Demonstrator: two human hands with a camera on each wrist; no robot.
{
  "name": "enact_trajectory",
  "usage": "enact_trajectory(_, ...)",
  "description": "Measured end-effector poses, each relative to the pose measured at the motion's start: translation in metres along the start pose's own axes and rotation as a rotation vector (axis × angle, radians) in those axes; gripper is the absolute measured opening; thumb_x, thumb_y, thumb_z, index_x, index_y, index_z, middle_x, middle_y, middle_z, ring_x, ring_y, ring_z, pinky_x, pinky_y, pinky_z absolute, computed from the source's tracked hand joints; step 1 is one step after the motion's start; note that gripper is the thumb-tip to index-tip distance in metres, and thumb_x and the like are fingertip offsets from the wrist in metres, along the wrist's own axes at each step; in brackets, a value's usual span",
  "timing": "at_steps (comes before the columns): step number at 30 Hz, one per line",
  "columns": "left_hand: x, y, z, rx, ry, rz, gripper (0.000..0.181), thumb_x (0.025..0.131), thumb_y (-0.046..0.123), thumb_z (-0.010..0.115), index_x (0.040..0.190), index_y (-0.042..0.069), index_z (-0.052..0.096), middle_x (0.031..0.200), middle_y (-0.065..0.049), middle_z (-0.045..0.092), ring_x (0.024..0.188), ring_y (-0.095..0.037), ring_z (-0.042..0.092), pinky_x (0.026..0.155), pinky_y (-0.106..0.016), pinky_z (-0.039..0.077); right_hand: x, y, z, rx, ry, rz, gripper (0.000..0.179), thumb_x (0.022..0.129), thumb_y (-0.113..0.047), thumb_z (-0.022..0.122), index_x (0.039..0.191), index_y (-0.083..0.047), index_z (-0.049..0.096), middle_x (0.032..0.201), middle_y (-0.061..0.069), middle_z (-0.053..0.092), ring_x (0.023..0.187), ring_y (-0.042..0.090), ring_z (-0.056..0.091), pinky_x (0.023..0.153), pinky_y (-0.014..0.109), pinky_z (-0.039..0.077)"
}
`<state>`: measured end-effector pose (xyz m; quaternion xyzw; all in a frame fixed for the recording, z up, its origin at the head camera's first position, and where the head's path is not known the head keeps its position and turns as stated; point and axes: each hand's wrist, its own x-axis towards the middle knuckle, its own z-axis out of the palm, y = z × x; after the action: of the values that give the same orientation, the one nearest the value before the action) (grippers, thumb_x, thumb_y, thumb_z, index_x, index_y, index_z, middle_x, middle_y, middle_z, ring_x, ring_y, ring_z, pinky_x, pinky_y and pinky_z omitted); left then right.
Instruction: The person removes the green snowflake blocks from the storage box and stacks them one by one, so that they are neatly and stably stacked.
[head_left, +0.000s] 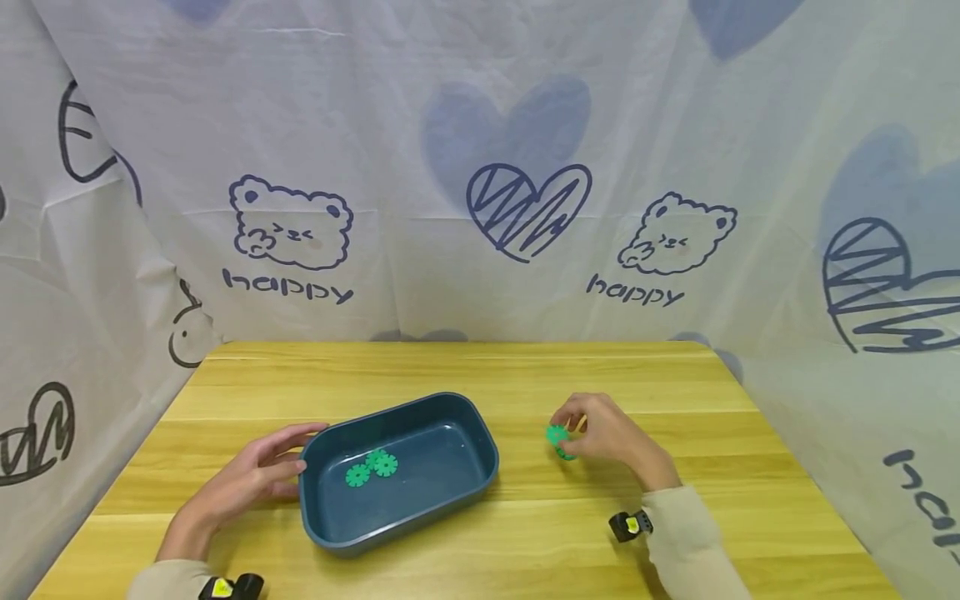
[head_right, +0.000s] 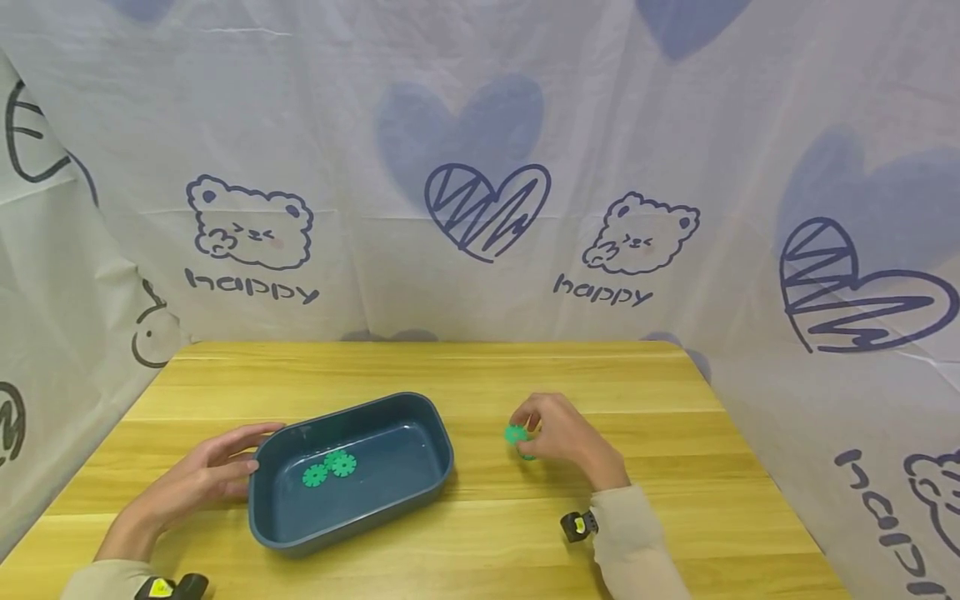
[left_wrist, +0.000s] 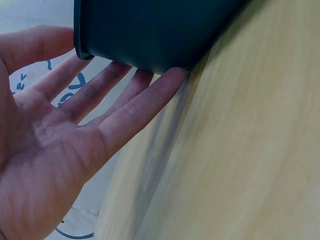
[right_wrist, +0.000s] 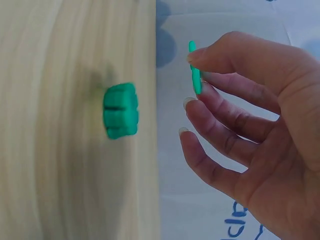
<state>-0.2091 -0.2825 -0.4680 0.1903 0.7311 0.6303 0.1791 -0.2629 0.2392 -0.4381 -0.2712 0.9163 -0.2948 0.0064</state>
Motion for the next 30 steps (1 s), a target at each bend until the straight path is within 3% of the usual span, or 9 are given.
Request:
enact_trajectory(14,0.0,0.0,-0.001,0.002,-0.004,0.001,0.056,0.106,0.011,0.053,0.159,0.006,0.035,0.14,0.02,0.058,0.123,-0.004,0.064,0.093,-0.038,0.063,-0.005,0.021,0.006,0.001,-0.02,0.055,0.021,0.08,-0.007,0.084,0.099,-0.004,0.077,0.093,0.006,0.073,0.084,0.019,0.067,0.072,0.026,0.059)
enact_trajectory(30,0.0,0.001,0.0,-0.003,0.003,-0.013,0.056,0.106,0.011,0.054,0.159,0.007,0.035,0.139,0.019,0.058,0.123,-0.004,0.064,0.093,-0.039,0.063,-0.007,0.03,0.013,0.031,-0.039,0.08,0.021,0.081,-0.008,0.085,0.099,-0.005,0.076,0.094,0.005,0.072,0.082,0.017,0.064,0.07,0.022,0.055)
